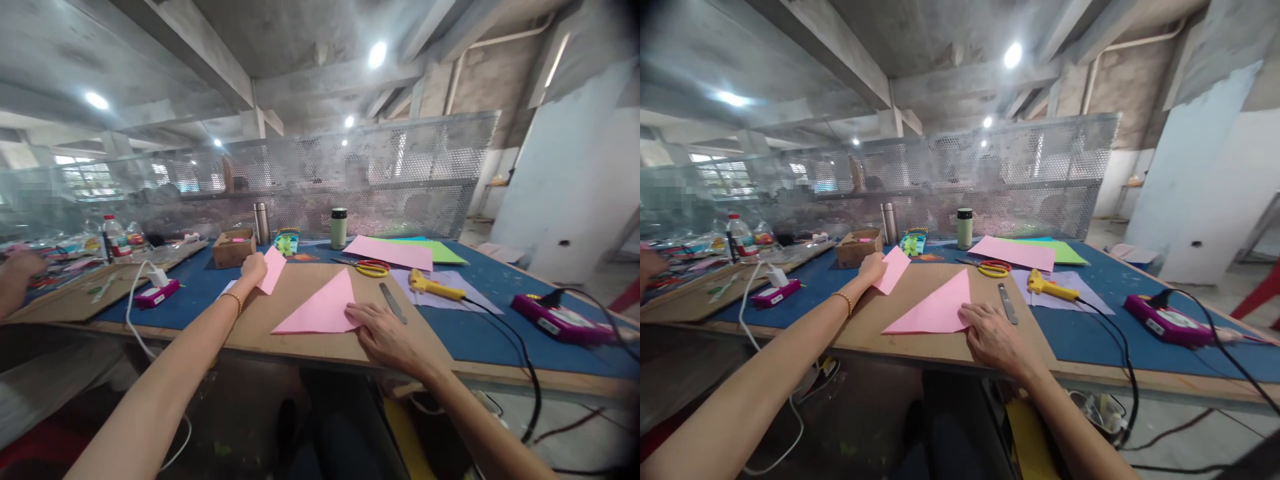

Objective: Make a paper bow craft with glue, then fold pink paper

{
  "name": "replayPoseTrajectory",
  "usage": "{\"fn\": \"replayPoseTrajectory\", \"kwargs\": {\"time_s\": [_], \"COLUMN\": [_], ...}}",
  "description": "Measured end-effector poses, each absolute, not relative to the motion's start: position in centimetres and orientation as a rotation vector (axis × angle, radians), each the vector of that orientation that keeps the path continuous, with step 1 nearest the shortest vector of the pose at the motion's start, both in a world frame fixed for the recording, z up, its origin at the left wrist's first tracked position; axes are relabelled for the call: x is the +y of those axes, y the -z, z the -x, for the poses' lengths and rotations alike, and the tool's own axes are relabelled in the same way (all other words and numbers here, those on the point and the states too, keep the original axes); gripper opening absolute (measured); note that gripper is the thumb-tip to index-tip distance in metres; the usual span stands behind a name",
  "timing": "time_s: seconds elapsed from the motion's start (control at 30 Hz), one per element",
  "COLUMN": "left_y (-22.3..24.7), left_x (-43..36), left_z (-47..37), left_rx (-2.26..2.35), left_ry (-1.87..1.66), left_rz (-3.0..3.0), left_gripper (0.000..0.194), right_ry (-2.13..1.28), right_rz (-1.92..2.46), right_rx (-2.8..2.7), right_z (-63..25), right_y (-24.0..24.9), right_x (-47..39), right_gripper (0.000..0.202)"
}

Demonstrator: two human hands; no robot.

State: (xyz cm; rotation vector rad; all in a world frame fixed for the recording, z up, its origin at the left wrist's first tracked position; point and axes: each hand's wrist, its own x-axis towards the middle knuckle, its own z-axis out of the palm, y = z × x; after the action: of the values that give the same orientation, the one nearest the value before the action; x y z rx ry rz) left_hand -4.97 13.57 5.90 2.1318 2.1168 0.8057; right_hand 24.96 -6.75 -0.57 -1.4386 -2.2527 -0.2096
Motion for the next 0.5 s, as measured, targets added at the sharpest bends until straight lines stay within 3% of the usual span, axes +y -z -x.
{"fn": "replayPoseTrajectory", "kwargs": {"time_s": [0.17, 0.33, 0.4, 0.5], "left_y": [-6.2, -5.2, -4.6, -3.8], "left_x": [10.7, 2.3, -0.7, -2.3], "left_z": [2.8, -0.4, -1.5, -2.5], "left_rx": [2.024, 0.968, 0.885, 1.023], "left_ry": [-0.765, -0.584, -0.505, -0.615], "left_rz": [-2.383, -2.775, -2.799, -2.826], "left_gripper": [0.044, 0.057, 0.07, 0.046], "right_ry": [0.173, 0.149, 0.133, 0.103], "right_rz": [1.407, 1.329, 1.284, 1.275], "right_rx": [-2.272, -2.252, -2.207, -2.101], "right_z": [-25.0, -25.2, -25.3, -25.5], "right_y": [0.4, 0.6, 0.7, 0.5], "right_x": [-6.8, -6.8, -6.9, -7.1], "right_gripper": [0.043, 0.037, 0.037, 0.04]}}
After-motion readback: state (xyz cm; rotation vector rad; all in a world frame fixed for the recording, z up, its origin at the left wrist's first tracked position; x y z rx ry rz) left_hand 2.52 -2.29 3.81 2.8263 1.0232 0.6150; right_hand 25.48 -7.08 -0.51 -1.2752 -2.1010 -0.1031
